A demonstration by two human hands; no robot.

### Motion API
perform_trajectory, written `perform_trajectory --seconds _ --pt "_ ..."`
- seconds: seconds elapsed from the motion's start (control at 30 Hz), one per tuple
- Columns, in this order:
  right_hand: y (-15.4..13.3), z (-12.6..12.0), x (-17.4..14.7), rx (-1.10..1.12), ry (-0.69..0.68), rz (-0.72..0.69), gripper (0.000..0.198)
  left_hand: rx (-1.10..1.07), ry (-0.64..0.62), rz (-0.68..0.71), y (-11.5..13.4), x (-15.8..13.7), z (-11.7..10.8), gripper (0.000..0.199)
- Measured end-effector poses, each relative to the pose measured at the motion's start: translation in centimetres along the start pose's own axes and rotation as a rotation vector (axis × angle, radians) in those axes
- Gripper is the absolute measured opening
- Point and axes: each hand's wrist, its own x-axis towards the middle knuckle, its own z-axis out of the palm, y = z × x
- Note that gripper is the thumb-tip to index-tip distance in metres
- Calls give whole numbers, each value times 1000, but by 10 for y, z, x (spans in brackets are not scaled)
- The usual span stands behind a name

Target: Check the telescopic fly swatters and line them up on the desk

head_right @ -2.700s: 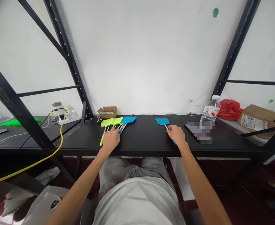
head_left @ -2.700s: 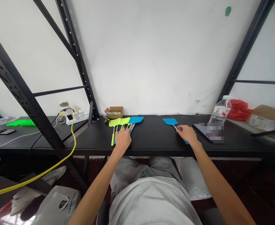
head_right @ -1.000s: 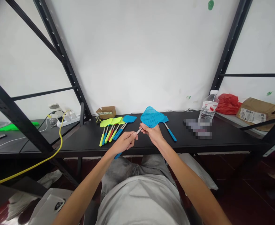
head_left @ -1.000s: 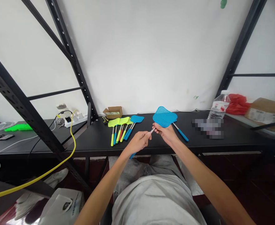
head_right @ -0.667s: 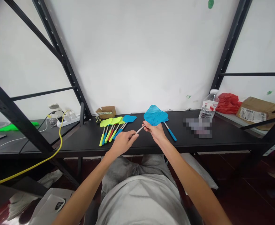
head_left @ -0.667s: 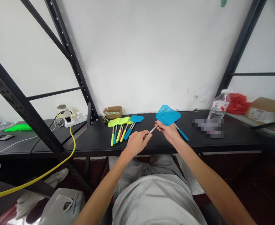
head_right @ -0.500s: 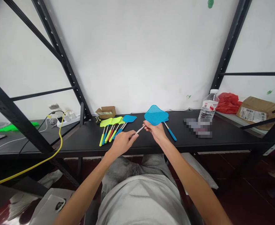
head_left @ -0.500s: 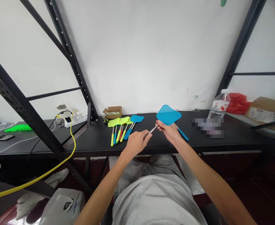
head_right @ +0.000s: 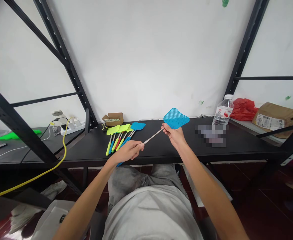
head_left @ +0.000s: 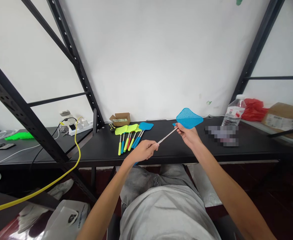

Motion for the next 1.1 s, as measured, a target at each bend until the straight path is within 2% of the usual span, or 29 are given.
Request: perform_trajectory --seconds 0.1,0.27,0.47,0.83,0.93,1.1 --pt "-7 -13 7 12 24 -28 24 -58 -57 -3 -3 -2 -4 43" --pt "-11 -30 16 38 62 -47 25 -26 -68 -9 -7 -1 -6 42" --pt "-15 -35 18 56 78 -29 22 41 -50 -19 -9 -2 -9 42" --pt "-17 -24 9 112 112 33 19 154 29 -55 -10 -5 -12 41" --pt "-13 -13 3 80 47 48 24 196 75 -56 -10 -6 -13 36" --pt "5 18 -17 -51 -154 109 33 236 140 -11 -7 -3 -7 29"
